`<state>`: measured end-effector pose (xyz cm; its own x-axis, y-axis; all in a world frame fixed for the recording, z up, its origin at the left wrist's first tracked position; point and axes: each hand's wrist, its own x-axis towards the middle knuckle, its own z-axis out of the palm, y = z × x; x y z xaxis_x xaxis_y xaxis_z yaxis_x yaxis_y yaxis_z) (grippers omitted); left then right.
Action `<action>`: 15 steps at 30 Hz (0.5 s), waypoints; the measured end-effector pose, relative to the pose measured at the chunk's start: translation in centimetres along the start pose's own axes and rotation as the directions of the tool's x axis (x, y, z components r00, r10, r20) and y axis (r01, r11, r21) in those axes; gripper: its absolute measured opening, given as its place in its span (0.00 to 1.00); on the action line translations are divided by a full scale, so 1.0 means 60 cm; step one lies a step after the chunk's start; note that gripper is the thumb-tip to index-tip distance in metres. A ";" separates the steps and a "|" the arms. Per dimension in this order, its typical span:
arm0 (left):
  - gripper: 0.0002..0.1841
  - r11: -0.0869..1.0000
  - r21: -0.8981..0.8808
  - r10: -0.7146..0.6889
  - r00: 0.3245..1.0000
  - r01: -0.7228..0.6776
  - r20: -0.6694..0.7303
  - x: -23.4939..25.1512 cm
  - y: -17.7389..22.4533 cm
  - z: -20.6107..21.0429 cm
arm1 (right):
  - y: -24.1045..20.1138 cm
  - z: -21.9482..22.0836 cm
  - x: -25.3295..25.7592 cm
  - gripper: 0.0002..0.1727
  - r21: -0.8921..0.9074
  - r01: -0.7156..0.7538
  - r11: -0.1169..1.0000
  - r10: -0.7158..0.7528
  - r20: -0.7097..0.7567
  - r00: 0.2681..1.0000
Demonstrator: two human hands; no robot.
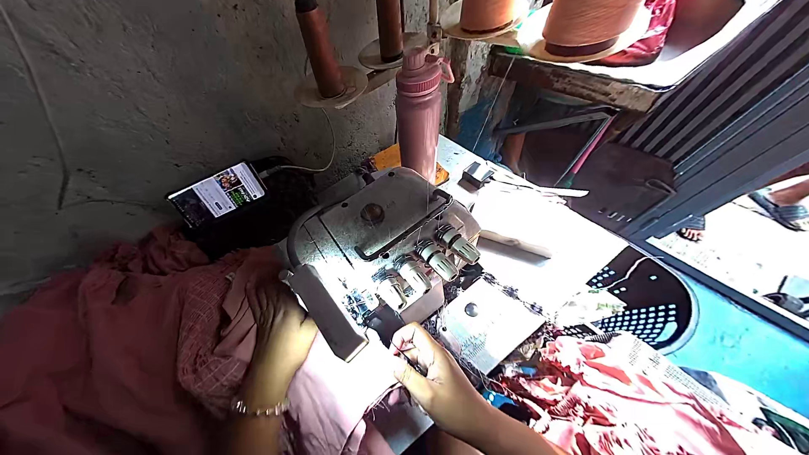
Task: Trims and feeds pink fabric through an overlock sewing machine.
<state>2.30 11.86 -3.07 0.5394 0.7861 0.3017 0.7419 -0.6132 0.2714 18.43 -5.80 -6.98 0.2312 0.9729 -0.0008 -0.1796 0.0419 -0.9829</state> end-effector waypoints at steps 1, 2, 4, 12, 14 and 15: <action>0.40 0.999 0.045 0.014 0.996 -0.010 -0.089 -0.012 0.009 -0.008 | -0.003 -0.005 0.001 0.08 0.005 -0.006 1.000 0.005 0.022 1.000; 0.34 0.997 0.078 0.041 0.985 -0.028 -0.169 -0.032 0.025 -0.021 | -0.006 -0.010 0.004 0.08 0.002 -0.006 1.000 0.006 0.037 0.999; 0.25 0.994 0.038 0.112 0.962 -0.106 -0.251 -0.093 0.069 -0.036 | -0.015 -0.018 0.009 0.07 -0.005 -0.007 1.000 0.008 0.073 0.997; 0.16 0.953 0.064 0.301 0.919 -0.295 -0.253 -0.178 0.093 0.016 | -0.025 -0.025 0.013 0.12 -0.020 -0.004 1.000 0.007 0.135 0.991; 0.19 0.950 0.085 0.312 0.926 -0.301 -0.210 -0.184 0.093 0.006 | -0.013 -0.025 0.008 0.11 -0.019 -0.012 1.000 0.014 0.134 0.991; 0.19 0.948 0.096 0.316 0.927 -0.303 -0.202 -0.185 0.094 0.005 | -0.009 -0.026 0.008 0.10 -0.017 -0.006 1.000 0.008 0.132 0.991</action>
<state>0.62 -0.28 -5.14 0.6541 0.5189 0.5503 0.5781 -0.8121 0.0787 20.11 -5.71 -6.70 0.1018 0.9947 0.0154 -0.1649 0.0321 -0.9858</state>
